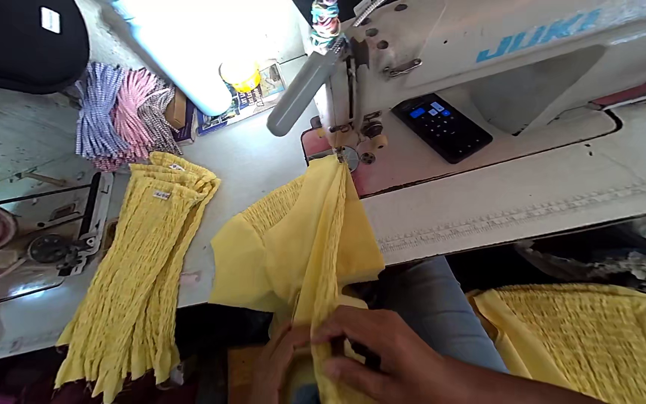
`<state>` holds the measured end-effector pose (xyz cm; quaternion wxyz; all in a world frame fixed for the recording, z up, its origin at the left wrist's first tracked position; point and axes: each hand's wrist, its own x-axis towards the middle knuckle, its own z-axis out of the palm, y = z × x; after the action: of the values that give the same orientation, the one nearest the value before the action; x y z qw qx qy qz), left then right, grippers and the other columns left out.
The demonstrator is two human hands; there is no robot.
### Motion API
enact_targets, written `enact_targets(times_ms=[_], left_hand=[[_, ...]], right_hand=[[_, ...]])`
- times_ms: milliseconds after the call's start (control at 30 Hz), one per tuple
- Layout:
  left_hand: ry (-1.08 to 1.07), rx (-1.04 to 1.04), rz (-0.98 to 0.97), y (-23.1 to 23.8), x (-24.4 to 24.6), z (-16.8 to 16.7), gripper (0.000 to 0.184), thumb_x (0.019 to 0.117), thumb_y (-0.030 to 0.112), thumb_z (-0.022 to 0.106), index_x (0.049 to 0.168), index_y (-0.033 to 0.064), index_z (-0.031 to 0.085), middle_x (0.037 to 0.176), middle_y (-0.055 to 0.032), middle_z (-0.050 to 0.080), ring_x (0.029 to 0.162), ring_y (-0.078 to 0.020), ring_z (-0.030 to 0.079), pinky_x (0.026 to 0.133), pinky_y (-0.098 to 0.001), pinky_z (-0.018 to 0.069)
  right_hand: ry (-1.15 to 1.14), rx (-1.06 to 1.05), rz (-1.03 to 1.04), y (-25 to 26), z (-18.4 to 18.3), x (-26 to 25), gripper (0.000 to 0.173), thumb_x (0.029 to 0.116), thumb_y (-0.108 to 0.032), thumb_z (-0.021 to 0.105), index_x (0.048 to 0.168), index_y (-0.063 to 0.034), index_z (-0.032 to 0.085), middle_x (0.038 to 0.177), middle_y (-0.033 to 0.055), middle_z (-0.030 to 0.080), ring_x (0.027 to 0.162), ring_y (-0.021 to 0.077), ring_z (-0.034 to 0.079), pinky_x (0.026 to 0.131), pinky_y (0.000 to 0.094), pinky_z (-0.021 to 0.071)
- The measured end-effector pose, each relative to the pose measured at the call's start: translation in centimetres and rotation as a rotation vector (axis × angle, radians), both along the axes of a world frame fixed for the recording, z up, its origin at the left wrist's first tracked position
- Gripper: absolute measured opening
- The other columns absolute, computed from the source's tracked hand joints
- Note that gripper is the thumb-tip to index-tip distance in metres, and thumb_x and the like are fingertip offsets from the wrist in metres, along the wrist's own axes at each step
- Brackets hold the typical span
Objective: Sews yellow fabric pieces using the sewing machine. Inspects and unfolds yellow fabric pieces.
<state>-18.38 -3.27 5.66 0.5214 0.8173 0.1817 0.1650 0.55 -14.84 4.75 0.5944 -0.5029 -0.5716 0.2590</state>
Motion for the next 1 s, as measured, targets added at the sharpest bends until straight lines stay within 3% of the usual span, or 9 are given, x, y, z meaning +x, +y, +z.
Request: enact_targets(times_ms=[67,167,267,333,433,600,767,833,1000], left_hand=[[-0.021,-0.029,0.069,-0.3,-0.8,0.8,0.07,0.088,0.066,0.065,0.128,0.0089,0.066,0.132,0.0027,0.062,0.122,0.0029,0.056,0.102,-0.0208,0.05],[-0.084,-0.014,0.119,0.2,-1.9,1.1,0.057,0.0977,0.058,0.056,0.137,0.0171,0.064,0.143,0.0108,0.057,0.129,0.0045,0.052,0.109,-0.0215,0.0467],[-0.149,0.016,0.092,1.0,-2.8,0.7,0.052,0.1042,0.058,0.041,0.14,0.026,0.062,0.147,0.0187,0.054,0.132,0.0077,0.049,0.111,-0.0193,0.0434],[-0.168,0.021,0.104,1.1,-3.1,0.8,0.044,0.1062,0.049,0.043,0.138,0.0252,0.062,0.141,0.0193,0.057,0.128,0.0091,0.05,0.108,-0.0175,0.0444],[-0.181,0.047,0.151,1.4,-3.3,0.9,0.032,0.1078,0.036,0.046,0.129,0.0243,0.066,0.135,0.0225,0.061,0.122,0.0135,0.053,0.104,-0.0139,0.0464],[-0.179,0.019,0.195,2.8,-3.5,0.4,0.034,0.1077,0.035,0.047,0.094,0.0139,0.07,0.111,0.0153,0.07,0.104,0.0138,0.06,0.091,-0.0118,0.0512],[-0.201,0.047,0.215,5.1,-3.9,0.0,0.037,0.1073,0.035,0.047,0.091,0.0111,0.07,0.099,0.0117,0.07,0.096,0.0125,0.061,0.086,-0.011,0.0509],[-0.184,0.043,0.217,5.9,-3.9,0.3,0.037,0.1071,0.036,0.047,0.091,0.0115,0.07,0.1,0.0125,0.07,0.096,0.013,0.06,0.086,-0.0111,0.0502],[-0.169,0.067,0.131,7.7,-4.2,0.8,0.037,0.1071,0.028,0.049,0.092,0.0016,0.071,0.102,0.0031,0.071,0.1,0.0081,0.061,0.091,-0.0143,0.0503]], right_hand=[[-0.034,0.085,0.085,2.2,1.1,0.0,0.025,0.0986,-0.003,0.056,0.119,-0.0017,0.069,0.096,0.0122,0.069,0.079,0.012,0.064,0.072,0.0191,0.054],[-0.167,0.125,0.121,5.0,1.6,-0.2,0.037,0.087,0.003,0.063,0.122,-0.007,0.072,0.1,0.0114,0.066,0.08,0.0128,0.064,0.068,0.0213,0.0551],[-0.342,0.171,0.093,6.8,2.0,-0.7,0.028,0.0831,-0.005,0.072,0.11,-0.0113,0.075,0.096,0.0104,0.063,0.083,0.0156,0.063,0.064,0.0227,0.0534],[-0.437,0.228,0.042,7.6,2.6,-0.9,0.014,0.086,-0.008,0.07,0.097,-0.0138,0.075,0.09,0.0082,0.059,0.081,0.0153,0.059,0.06,0.0209,0.0483],[-0.486,0.304,0.022,8.7,3.8,-1.0,0.011,0.0914,-0.007,0.066,0.093,-0.0143,0.074,0.093,0.007,0.063,0.085,0.0156,0.059,0.064,0.0206,0.0479],[-0.391,0.339,0.054,10.9,4.7,-0.9,0.006,0.0946,-0.01,0.067,0.097,-0.0086,0.073,0.082,0.0034,0.066,0.082,0.0117,0.06,0.072,0.0188,0.0477],[-0.349,0.299,0.119,11.1,5.3,-0.9,0.014,0.0999,-0.01,0.061,0.105,-0.0084,0.075,0.094,0.0062,0.066,0.084,0.0048,0.059,0.075,0.0119,0.0482],[-0.319,0.277,0.137,11.1,5.3,-0.9,0.018,0.1016,-0.011,0.059,0.108,-0.0078,0.076,0.093,0.0059,0.064,0.084,0.0034,0.059,0.075,0.0106,0.0479],[-0.168,0.242,0.097,11.2,5.7,-1.2,0.015,0.0998,-0.007,0.059,0.109,0.0027,0.066,0.084,0.0031,0.065,0.072,-0.0049,0.053,0.065,0.0059,0.0428]])
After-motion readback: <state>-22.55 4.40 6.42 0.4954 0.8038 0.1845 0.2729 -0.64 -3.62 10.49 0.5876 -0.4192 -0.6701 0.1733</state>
